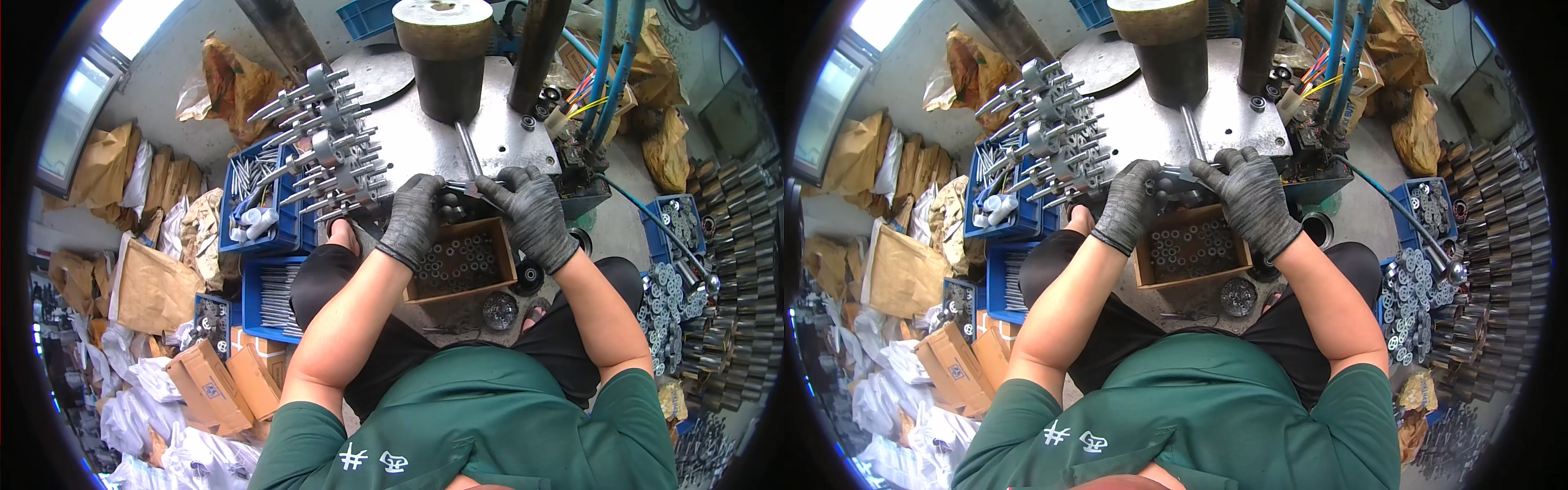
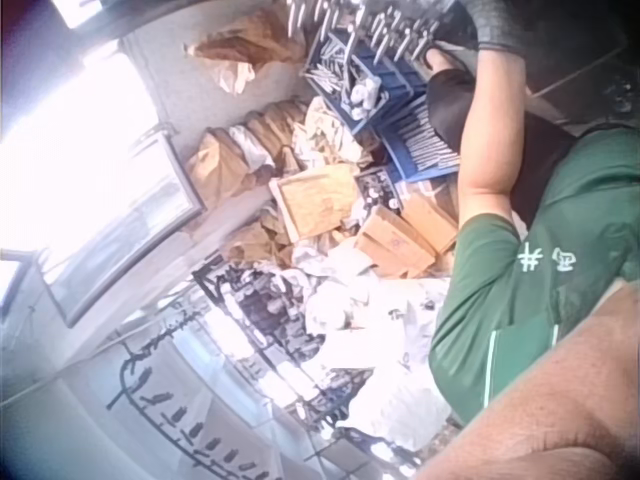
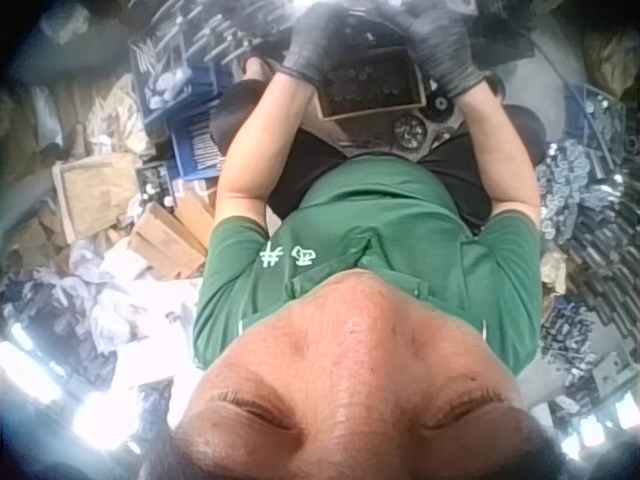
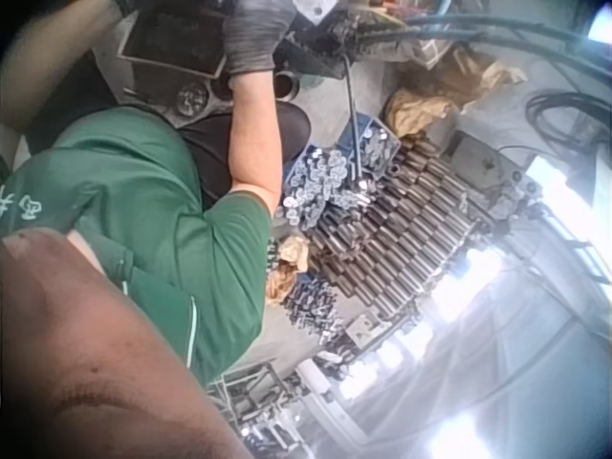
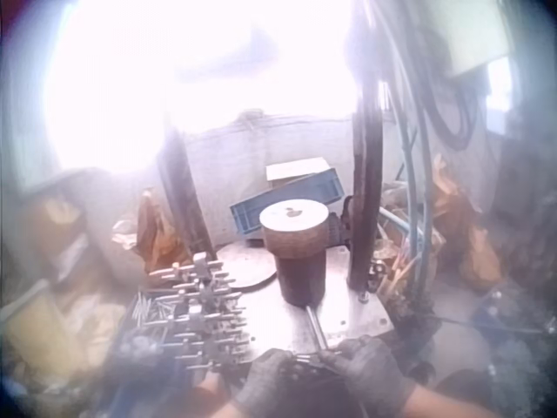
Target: Using a hydraulic press to assemble metal components in a factory setting.
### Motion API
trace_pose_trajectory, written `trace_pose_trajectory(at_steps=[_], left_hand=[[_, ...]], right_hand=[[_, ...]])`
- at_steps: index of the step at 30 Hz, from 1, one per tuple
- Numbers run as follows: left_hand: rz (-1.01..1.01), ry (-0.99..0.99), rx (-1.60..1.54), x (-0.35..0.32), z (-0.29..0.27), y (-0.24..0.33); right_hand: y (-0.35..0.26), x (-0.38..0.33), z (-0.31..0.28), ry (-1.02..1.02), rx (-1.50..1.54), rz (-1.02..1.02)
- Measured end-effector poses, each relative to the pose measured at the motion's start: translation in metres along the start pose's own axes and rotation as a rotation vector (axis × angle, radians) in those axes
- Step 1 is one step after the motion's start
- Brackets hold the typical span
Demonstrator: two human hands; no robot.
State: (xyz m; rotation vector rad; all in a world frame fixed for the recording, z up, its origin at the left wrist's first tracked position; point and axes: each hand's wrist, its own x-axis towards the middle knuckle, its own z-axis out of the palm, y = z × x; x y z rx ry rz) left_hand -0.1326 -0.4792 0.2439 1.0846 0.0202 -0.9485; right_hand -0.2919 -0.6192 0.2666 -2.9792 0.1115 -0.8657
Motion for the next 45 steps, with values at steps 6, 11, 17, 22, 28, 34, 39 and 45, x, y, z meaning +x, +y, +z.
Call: trace_pose_trajectory(at_steps=[6, 11, 17, 22, 28, 34, 39, 45], left_hand=[[-0.106, 0.053, -0.072, 0.003, -0.001, 0.001], [-0.099, 0.061, -0.02, 0.0, 0.0, 0.002], [-0.003, -0.035, 0.086, -0.007, 0.0, 0.001], [0.025, -0.068, 0.126, -0.002, -0.004, -0.004], [-0.01, -0.129, 0.032, 0.011, -0.012, -0.008], [-0.164, -0.25, -0.155, 0.054, -0.036, -0.074], [-0.035, -0.294, 0.309, 0.064, -0.009, -0.113], [-0.236, -0.317, -0.104, 0.059, -0.023, -0.124]], right_hand=[[-0.005, 0.001, 0.0, 0.022, -0.061, -0.011], [-0.003, 0.001, 0.0, -0.02, -0.065, -0.017], [0.007, -0.003, -0.001, -0.061, 0.131, 0.037], [0.012, -0.003, -0.005, -0.114, 0.165, 0.049], [0.017, -0.006, -0.004, -0.233, 0.369, 0.215], [-0.009, 0.043, 0.001, -0.325, 1.078, 0.555], [-0.033, 0.065, 0.051, -0.26, 1.203, 0.544], [-0.051, 0.083, 0.057, -0.271, 1.142, 0.559]])
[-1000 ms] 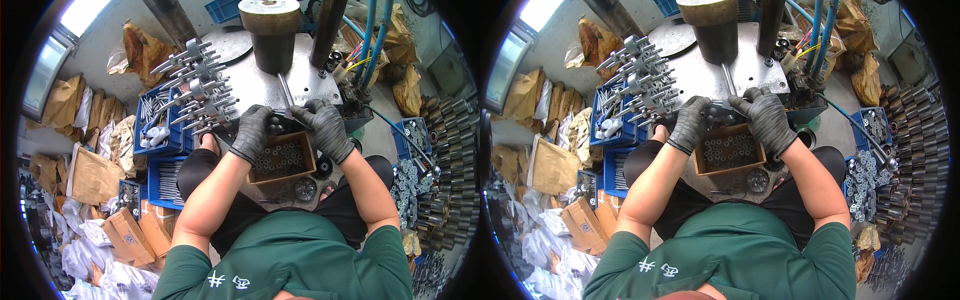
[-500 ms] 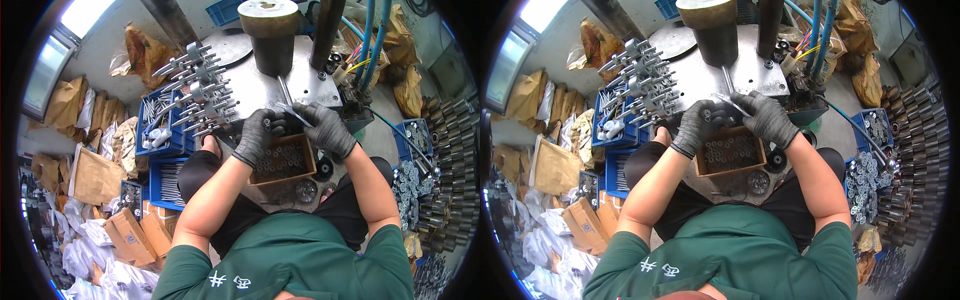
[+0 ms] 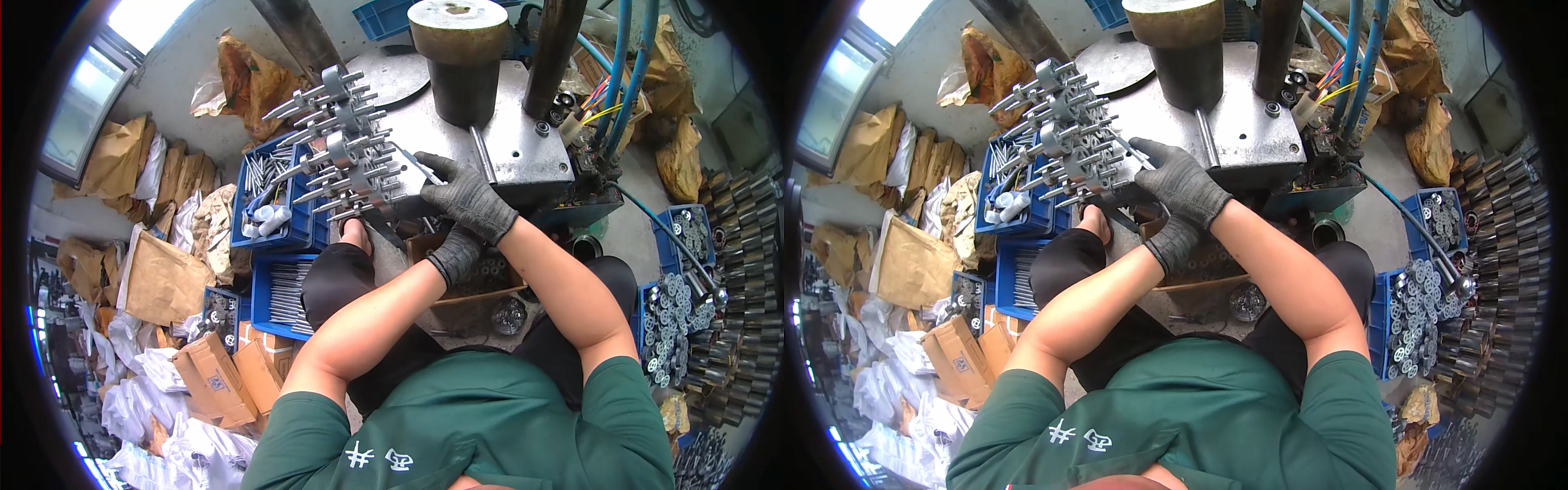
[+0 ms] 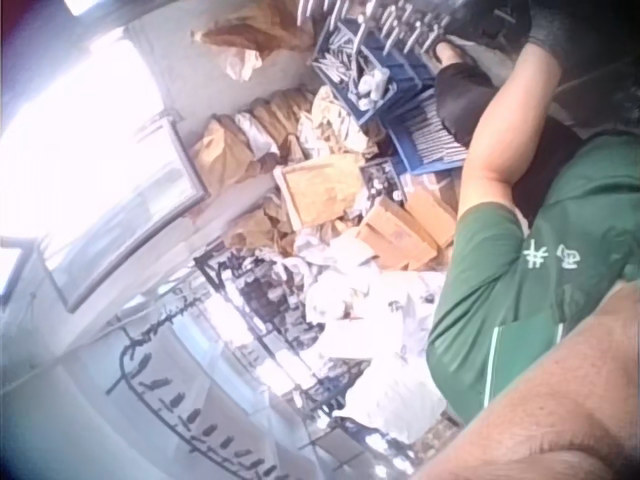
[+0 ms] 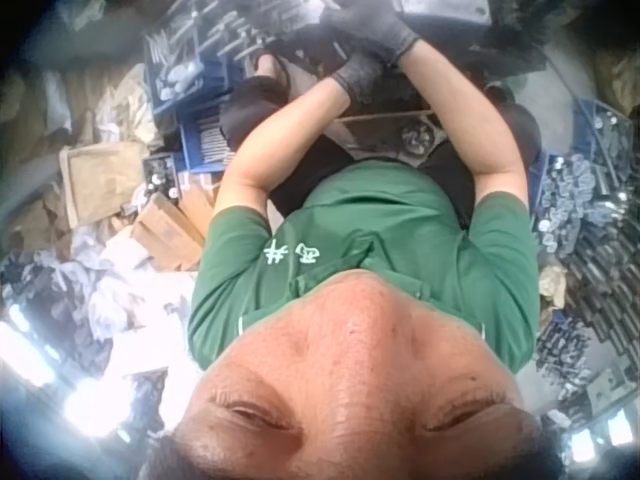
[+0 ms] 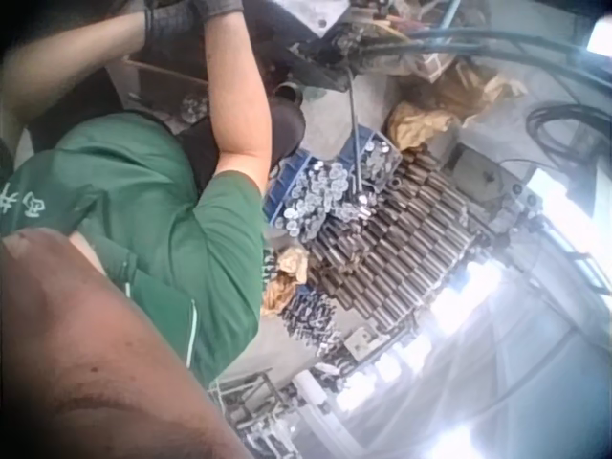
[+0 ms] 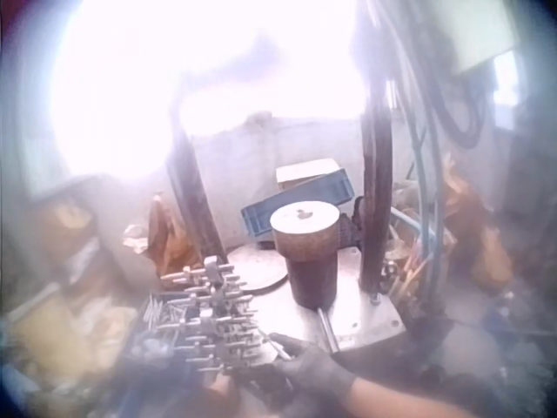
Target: Using a hydraulic press to assemble metal components in a factory setting.
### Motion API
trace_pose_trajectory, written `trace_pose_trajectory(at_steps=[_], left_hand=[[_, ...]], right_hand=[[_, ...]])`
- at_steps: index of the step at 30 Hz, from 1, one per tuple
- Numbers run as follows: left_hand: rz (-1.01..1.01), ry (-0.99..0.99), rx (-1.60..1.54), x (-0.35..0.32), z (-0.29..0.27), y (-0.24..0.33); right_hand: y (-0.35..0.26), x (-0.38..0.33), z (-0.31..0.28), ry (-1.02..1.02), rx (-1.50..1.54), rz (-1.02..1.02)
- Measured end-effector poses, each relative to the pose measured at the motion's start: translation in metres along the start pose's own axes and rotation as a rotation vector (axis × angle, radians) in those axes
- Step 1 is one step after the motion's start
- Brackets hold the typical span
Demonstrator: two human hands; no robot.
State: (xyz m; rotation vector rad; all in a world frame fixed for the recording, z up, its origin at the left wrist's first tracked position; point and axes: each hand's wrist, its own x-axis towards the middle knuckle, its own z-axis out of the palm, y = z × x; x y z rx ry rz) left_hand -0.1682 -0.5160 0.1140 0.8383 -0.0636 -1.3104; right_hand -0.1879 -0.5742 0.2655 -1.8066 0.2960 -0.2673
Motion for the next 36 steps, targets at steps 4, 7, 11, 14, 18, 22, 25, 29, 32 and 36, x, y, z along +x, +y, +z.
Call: trace_pose_trajectory(at_steps=[4, 7, 11, 14, 18, 22, 25, 29, 32, 36], left_hand=[[0.158, -0.032, 0.013, -0.005, -0.002, 0.004], [-0.066, 0.16, 0.32, -0.05, 0.061, 0.043], [-0.194, 0.261, 0.397, -0.057, 0.067, 0.052], [-0.2, 0.221, 0.349, -0.039, 0.046, 0.042], [-0.026, 0.017, 0.753, -0.038, 0.041, 0.041], [0.153, -0.004, 0.138, 0.008, -0.005, 0.0], [0.042, 0.24, -0.024, 0.023, 0.017, -0.012], [0.222, -0.018, -0.141, 0.065, -0.064, -0.036], [0.18, -0.021, -0.151, 0.069, -0.063, -0.04], [0.144, -0.014, -0.163, 0.069, -0.062, -0.039]], right_hand=[[0.01, 0.009, 0.006, -0.074, 0.094, -0.074], [0.01, 0.006, -0.012, -0.106, 0.15, 0.013], [-0.005, 0.008, -0.007, -0.129, 0.064, 0.044], [-0.016, 0.008, -0.005, -0.12, -0.085, 0.024], [-0.002, 0.01, -0.005, -0.076, -0.067, -0.041], [-0.004, 0.005, 0.007, -0.05, 0.025, -0.012], [-0.001, -0.002, -0.014, -0.026, -0.048, 0.008], [-0.007, 0.007, 0.016, -0.039, -0.066, -0.05], [-0.001, 0.005, 0.01, -0.002, -0.018, -0.099], [-0.017, 0.001, 0.003, -0.071, -0.002, 0.024]])
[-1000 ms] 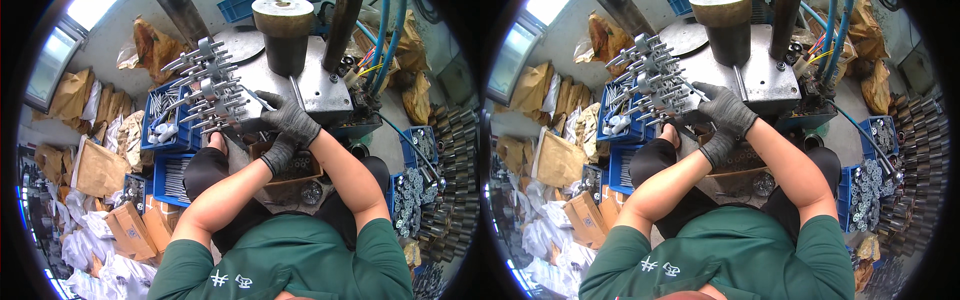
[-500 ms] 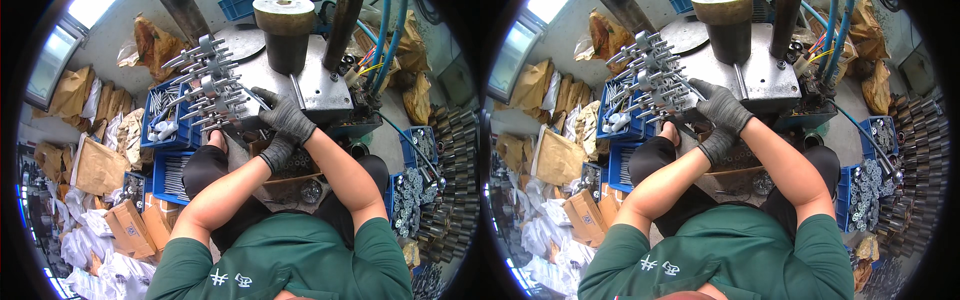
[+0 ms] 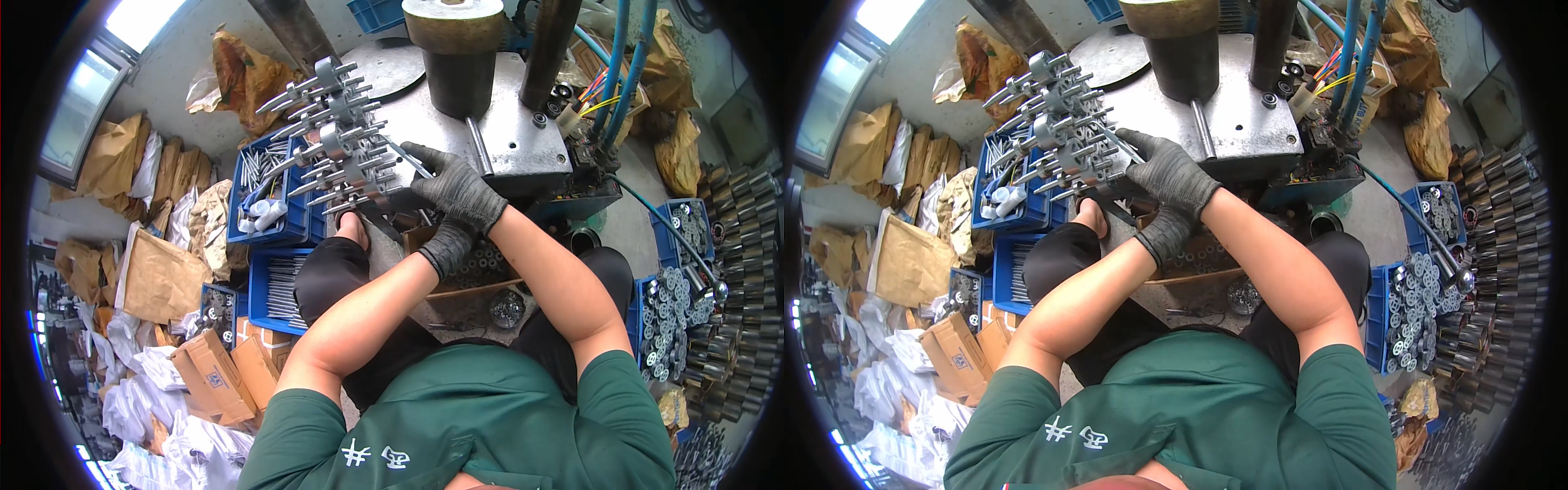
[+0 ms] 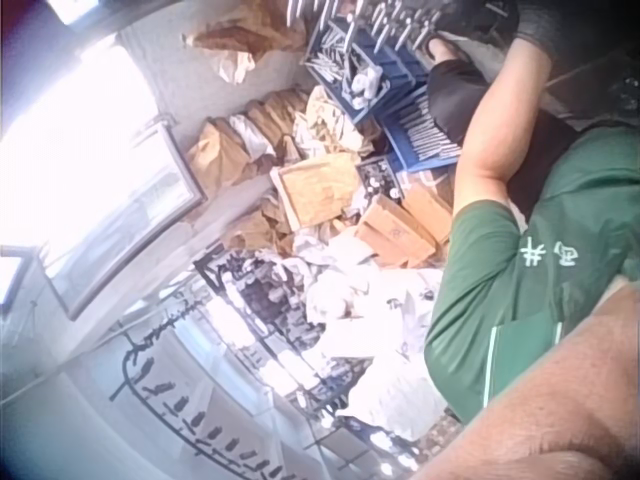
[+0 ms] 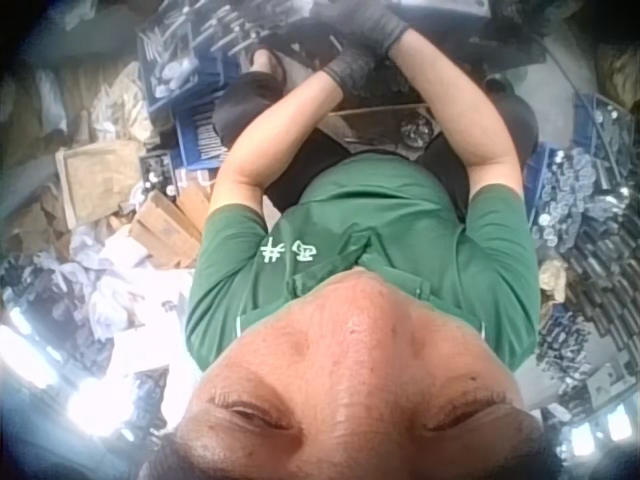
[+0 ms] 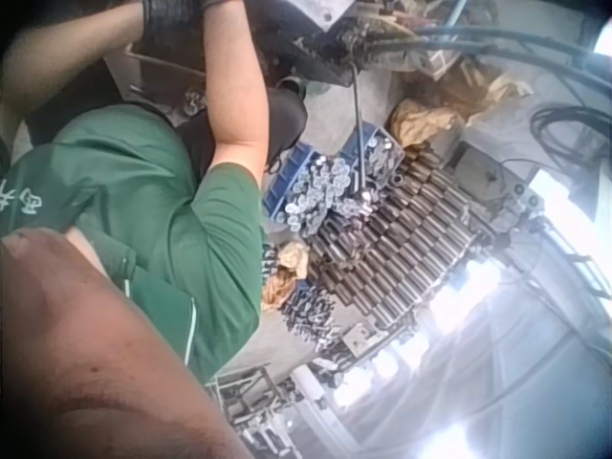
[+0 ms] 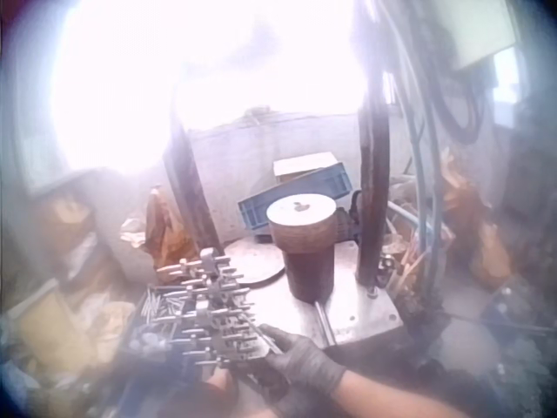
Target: Using a hydraulic press to assemble metal components in a factory setting.
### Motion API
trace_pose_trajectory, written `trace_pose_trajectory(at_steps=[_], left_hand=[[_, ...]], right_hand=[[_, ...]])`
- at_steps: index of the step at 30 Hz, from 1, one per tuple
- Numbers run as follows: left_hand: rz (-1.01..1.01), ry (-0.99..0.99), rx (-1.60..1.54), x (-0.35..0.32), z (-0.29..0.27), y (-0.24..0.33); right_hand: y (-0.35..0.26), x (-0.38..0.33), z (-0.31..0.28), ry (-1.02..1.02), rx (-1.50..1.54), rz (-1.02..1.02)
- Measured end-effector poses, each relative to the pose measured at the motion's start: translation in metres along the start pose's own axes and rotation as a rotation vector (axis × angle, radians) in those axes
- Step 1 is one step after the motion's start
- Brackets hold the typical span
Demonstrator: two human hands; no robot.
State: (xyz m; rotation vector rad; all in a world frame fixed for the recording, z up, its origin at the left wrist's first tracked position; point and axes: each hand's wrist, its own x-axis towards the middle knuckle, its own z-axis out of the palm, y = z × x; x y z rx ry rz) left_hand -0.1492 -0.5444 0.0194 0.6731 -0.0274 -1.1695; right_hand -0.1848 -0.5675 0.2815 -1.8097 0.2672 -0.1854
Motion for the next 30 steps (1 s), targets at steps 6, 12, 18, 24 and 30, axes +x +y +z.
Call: trace_pose_trajectory(at_steps=[6, 12, 18, 24, 30], left_hand=[[-0.045, 0.022, -0.019, -0.003, 0.001, 0.001], [-0.093, 0.039, -0.041, -0.005, -0.005, 0.01], [-0.135, 0.059, -0.068, -0.007, -0.007, 0.013], [-0.181, 0.072, -0.091, -0.011, -0.009, 0.016], [-0.194, 0.088, -0.135, -0.015, -0.01, 0.022]], right_hand=[[0.032, 0.012, 0.013, 0.08, 0.023, -0.176], [0.039, 0.014, 0.011, -0.192, 0.499, -0.032], [0.034, 0.009, 0.019, -0.075, 0.268, -0.092], [0.05, 0.011, 0.016, -0.071, 0.415, -0.12], [0.032, 0.013, 0.019, 0.049, 0.352, -0.047]])
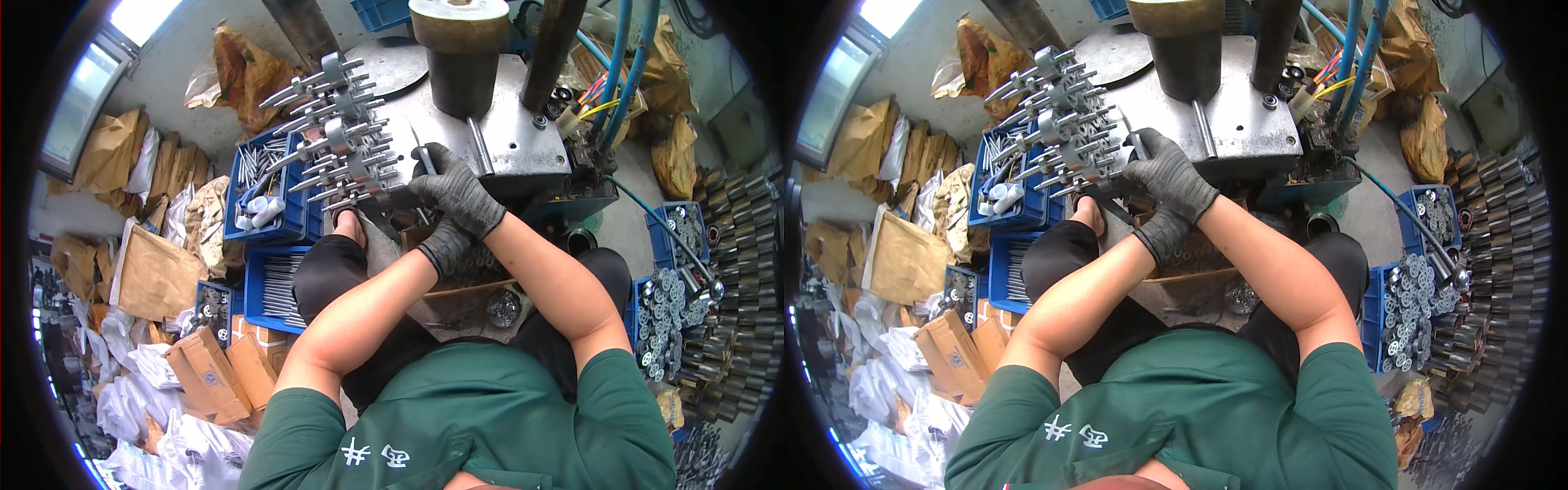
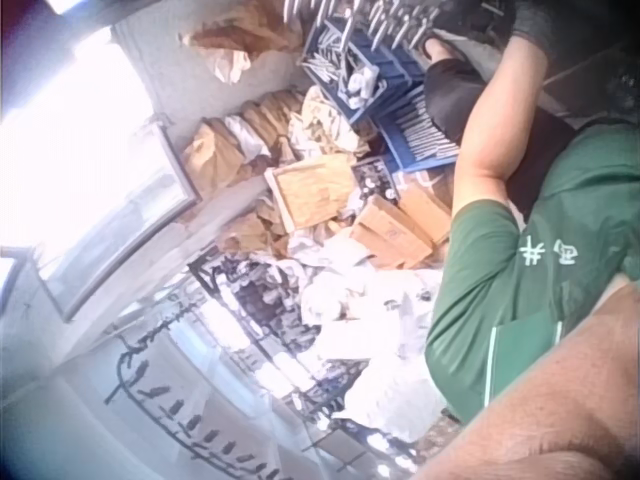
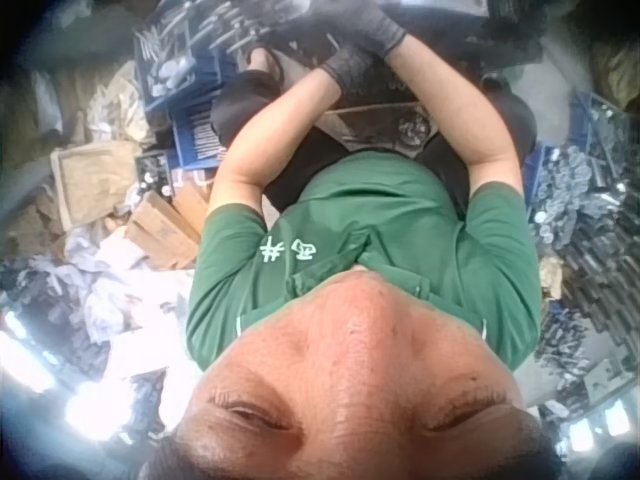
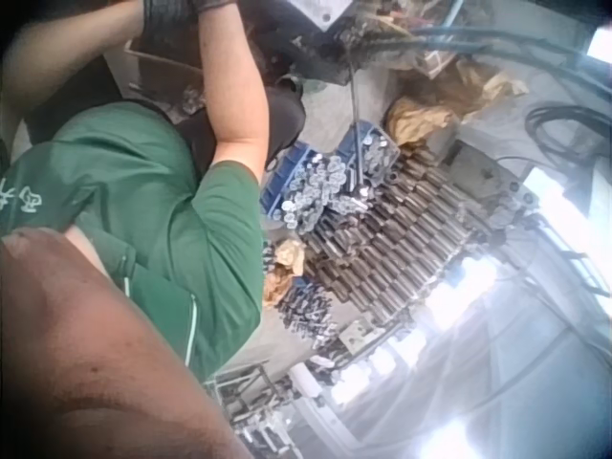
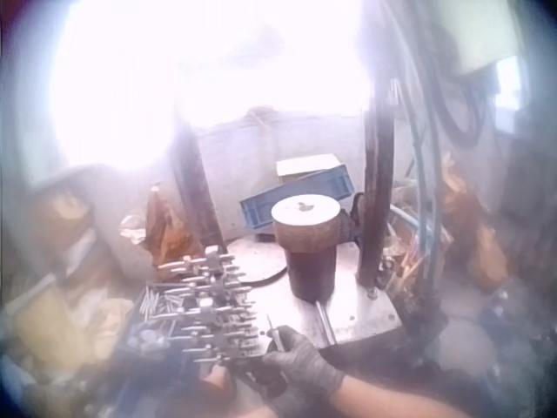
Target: Using a hydraulic press to assemble metal components in a factory setting.
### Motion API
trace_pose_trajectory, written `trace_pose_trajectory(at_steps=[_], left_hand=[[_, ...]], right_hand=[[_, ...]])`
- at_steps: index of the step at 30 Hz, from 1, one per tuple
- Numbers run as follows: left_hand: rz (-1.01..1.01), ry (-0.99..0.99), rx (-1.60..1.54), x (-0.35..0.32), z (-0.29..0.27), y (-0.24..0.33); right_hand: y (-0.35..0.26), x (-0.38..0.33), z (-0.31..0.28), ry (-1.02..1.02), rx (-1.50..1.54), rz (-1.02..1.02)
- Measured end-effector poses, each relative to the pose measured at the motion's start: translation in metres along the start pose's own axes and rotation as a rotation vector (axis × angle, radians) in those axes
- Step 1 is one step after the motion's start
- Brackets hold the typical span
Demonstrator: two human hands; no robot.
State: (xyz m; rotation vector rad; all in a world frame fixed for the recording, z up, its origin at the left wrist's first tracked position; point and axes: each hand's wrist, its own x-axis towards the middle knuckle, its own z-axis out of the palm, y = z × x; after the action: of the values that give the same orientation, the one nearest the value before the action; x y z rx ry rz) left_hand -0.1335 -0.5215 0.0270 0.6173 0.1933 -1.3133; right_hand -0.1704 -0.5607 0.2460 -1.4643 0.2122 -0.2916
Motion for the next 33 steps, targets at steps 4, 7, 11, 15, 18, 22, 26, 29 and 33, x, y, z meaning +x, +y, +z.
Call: trace_pose_trajectory(at_steps=[4, 7, 11, 15, 18, 22, 26, 29, 33], left_hand=[[0.021, -0.006, -0.042, -0.015, 0.019, 0.006], [0.081, -0.021, 0.962, -0.076, 0.121, 0.008], [-0.038, -0.15, 0.292, -0.058, 0.087, 0.003], [0.294, -0.245, 0.69, -0.046, 0.077, 0.001], [0.387, -0.231, 0.984, -0.036, 0.067, -0.003], [0.275, -0.147, 0.999, -0.037, 0.067, -0.005], [0.52, -0.139, 1.213, -0.037, 0.064, -0.004], [0.61, -0.178, 1.377, -0.062, 0.087, 0.006], [0.163, -0.022, 0.742, -0.109, 0.124, 0.026]], right_hand=[[-0.014, 0.028, 0.007, 0.159, -0.152, -0.241], [-0.029, 0.039, 0.007, 0.219, -0.215, -0.261], [-0.013, 0.073, 0.019, 0.221, -0.387, -0.369], [-0.019, 0.072, 0.025, 0.209, -0.423, -0.422], [-0.031, 0.067, 0.026, 0.18, -0.493, -0.381], [-0.038, 0.065, 0.02, 0.171, -0.603, -0.392], [-0.039, 0.066, 0.024, 0.137, -0.564, -0.416], [-0.041, 0.059, 0.009, 0.148, -0.51, -0.262], [-0.061, 0.006, -0.031, 0.1, 0.138, 0.149]])
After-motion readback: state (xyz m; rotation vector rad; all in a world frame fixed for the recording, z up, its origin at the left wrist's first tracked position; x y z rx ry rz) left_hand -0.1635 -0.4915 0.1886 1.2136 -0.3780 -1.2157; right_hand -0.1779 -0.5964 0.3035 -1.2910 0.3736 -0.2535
